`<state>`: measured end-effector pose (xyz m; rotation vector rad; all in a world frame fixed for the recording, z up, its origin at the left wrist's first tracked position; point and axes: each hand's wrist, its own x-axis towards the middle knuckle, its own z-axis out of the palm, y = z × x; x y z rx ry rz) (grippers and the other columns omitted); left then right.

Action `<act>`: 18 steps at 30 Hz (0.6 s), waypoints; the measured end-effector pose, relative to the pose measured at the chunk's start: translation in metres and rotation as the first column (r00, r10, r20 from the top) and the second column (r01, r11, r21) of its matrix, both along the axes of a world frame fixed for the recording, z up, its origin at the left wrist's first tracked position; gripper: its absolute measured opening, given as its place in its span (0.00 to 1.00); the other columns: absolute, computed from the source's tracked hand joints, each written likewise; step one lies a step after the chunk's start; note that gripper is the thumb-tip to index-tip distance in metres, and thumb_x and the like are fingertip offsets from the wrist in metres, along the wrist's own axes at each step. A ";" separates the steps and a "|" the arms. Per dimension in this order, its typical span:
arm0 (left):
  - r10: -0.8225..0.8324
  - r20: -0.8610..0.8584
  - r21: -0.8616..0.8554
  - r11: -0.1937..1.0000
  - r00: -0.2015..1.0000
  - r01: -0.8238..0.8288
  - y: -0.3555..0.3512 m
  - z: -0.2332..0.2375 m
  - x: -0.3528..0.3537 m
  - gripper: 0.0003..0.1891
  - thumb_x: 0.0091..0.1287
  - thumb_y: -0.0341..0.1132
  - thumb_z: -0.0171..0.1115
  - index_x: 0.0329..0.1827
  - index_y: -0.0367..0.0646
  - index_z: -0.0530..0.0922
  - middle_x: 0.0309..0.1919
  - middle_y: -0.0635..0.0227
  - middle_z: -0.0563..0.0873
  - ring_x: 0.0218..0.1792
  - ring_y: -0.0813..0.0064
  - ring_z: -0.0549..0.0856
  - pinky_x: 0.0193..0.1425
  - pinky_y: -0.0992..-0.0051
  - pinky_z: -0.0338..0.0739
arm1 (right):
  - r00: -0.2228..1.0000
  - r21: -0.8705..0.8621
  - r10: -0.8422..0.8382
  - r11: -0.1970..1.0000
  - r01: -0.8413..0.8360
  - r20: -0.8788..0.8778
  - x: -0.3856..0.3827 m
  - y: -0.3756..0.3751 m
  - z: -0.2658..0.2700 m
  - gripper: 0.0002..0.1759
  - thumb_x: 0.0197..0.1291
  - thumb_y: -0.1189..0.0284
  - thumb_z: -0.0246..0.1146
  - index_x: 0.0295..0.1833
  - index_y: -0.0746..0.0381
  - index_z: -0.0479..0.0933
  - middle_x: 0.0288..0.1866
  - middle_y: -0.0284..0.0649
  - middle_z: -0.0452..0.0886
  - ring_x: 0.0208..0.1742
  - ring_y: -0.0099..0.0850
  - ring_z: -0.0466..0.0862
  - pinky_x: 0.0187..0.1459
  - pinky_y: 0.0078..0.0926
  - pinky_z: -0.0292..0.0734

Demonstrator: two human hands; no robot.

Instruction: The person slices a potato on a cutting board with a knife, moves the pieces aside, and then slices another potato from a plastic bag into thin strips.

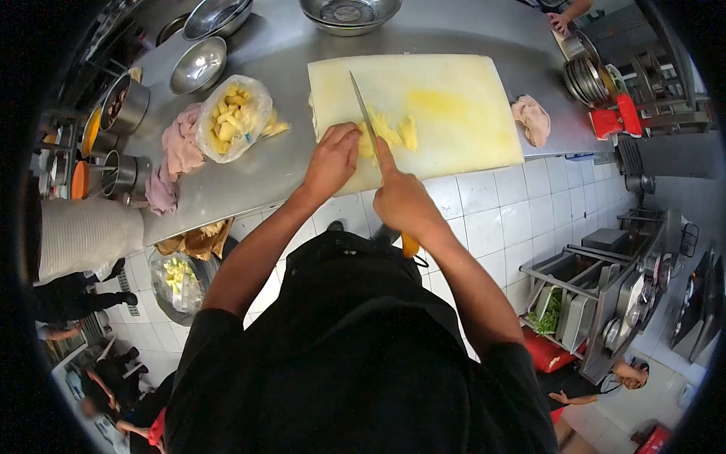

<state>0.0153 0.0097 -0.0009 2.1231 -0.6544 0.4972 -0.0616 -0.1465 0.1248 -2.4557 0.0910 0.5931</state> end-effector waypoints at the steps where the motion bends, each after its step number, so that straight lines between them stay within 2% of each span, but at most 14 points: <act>1: 0.001 -0.001 -0.004 1.000 1.000 -0.001 0.000 0.001 0.000 0.10 0.66 0.20 0.66 0.49 0.33 0.85 0.52 0.57 0.86 0.53 0.53 0.85 0.59 0.61 0.82 | 0.996 -0.012 0.024 1.000 -0.023 0.085 0.000 -0.001 -0.017 0.49 0.64 0.79 0.51 0.89 0.52 0.43 0.34 0.63 0.86 0.22 0.50 0.85 0.38 0.48 0.84; 3: -0.007 0.006 -0.010 1.000 1.000 0.007 -0.001 0.000 -0.002 0.09 0.66 0.21 0.66 0.49 0.33 0.85 0.51 0.57 0.87 0.53 0.54 0.85 0.59 0.61 0.82 | 0.966 -0.039 0.061 0.998 -0.052 0.250 0.000 -0.001 -0.050 0.49 0.63 0.79 0.52 0.89 0.52 0.43 0.34 0.63 0.86 0.23 0.51 0.85 0.39 0.50 0.83; 7: -0.015 0.027 0.000 1.000 1.000 0.015 0.002 -0.002 0.000 0.09 0.66 0.20 0.66 0.48 0.33 0.85 0.51 0.57 0.87 0.53 0.54 0.85 0.58 0.61 0.83 | 0.990 0.050 0.014 0.999 -0.021 0.141 0.049 0.002 -0.050 0.49 0.64 0.79 0.51 0.89 0.52 0.42 0.31 0.60 0.85 0.23 0.49 0.85 0.37 0.47 0.84; 8: -0.014 0.030 0.001 1.000 0.999 0.014 0.000 -0.001 0.002 0.09 0.66 0.20 0.66 0.48 0.33 0.85 0.51 0.57 0.87 0.52 0.54 0.85 0.58 0.61 0.83 | 0.986 0.085 0.021 0.996 -0.035 0.163 0.054 0.000 -0.052 0.48 0.65 0.79 0.50 0.90 0.51 0.41 0.32 0.58 0.85 0.22 0.47 0.85 0.36 0.44 0.85; 11: -0.012 -0.014 -0.039 0.999 1.000 0.012 0.001 0.003 0.000 0.09 0.66 0.20 0.66 0.48 0.33 0.85 0.51 0.57 0.87 0.52 0.54 0.85 0.58 0.61 0.82 | 0.994 0.121 -0.035 0.992 0.048 -0.104 0.042 0.007 0.007 0.49 0.65 0.79 0.50 0.90 0.52 0.41 0.35 0.58 0.86 0.23 0.46 0.85 0.37 0.43 0.86; 14: 0.001 0.005 -0.071 0.997 1.000 0.000 0.000 0.004 -0.001 0.08 0.66 0.20 0.67 0.47 0.33 0.86 0.50 0.57 0.87 0.52 0.54 0.86 0.58 0.61 0.83 | 0.998 0.010 0.005 1.000 -0.004 -0.067 0.011 0.000 0.004 0.49 0.64 0.79 0.51 0.90 0.54 0.41 0.36 0.59 0.87 0.23 0.48 0.86 0.37 0.44 0.85; 17: 0.011 0.017 -0.063 0.998 1.000 -0.010 -0.001 -0.001 0.000 0.08 0.66 0.21 0.67 0.47 0.33 0.86 0.50 0.58 0.87 0.51 0.54 0.86 0.57 0.61 0.83 | 0.971 -0.045 0.074 0.997 -0.066 0.228 -0.001 0.000 -0.042 0.49 0.65 0.79 0.52 0.89 0.55 0.41 0.36 0.61 0.86 0.24 0.49 0.86 0.37 0.44 0.85; 18: 0.006 0.019 -0.066 0.998 1.000 -0.005 -0.002 -0.001 0.000 0.08 0.66 0.21 0.67 0.47 0.33 0.86 0.50 0.58 0.87 0.51 0.54 0.86 0.57 0.61 0.83 | 0.974 -0.038 0.058 0.998 -0.051 0.218 0.008 0.003 -0.053 0.49 0.65 0.79 0.52 0.89 0.55 0.41 0.37 0.64 0.86 0.23 0.51 0.85 0.35 0.45 0.84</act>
